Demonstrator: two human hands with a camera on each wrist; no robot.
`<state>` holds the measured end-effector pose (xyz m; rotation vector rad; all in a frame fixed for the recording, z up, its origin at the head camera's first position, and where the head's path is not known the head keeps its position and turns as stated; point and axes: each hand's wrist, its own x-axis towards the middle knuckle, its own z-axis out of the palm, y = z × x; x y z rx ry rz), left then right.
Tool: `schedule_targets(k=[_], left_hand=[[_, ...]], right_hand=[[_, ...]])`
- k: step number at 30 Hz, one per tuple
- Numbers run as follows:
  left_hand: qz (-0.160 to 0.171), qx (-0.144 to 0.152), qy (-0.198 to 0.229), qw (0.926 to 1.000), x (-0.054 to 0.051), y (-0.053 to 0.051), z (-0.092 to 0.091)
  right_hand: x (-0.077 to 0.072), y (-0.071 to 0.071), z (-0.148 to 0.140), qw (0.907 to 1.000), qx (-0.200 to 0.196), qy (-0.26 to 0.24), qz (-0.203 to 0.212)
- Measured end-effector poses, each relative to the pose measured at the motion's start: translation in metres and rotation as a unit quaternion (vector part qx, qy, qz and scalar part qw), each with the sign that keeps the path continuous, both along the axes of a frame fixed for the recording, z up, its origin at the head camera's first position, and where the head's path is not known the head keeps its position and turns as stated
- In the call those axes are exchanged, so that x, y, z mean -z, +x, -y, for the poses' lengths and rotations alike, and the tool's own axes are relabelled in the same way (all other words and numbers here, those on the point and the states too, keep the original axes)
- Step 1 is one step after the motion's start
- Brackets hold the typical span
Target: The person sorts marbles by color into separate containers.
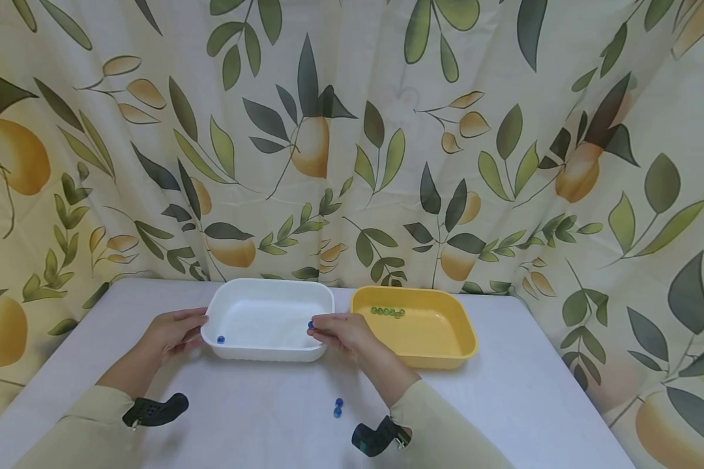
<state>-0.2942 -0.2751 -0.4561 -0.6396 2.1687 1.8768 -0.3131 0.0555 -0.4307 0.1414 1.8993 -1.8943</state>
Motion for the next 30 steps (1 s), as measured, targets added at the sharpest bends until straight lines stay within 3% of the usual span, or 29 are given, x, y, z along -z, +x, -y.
schedule_targets(k=[14,30], left_hand=[[-0.003,0.001,0.011,0.9999,-0.002,0.002,-0.001],[-0.003,0.001,0.010,0.9999,-0.003,0.003,-0.002]], right_hand=[[-0.004,-0.018,0.005,0.9983,0.045,-0.007,0.038],[-0.006,-0.022,0.008,0.9952,0.076,-0.030,0.053]])
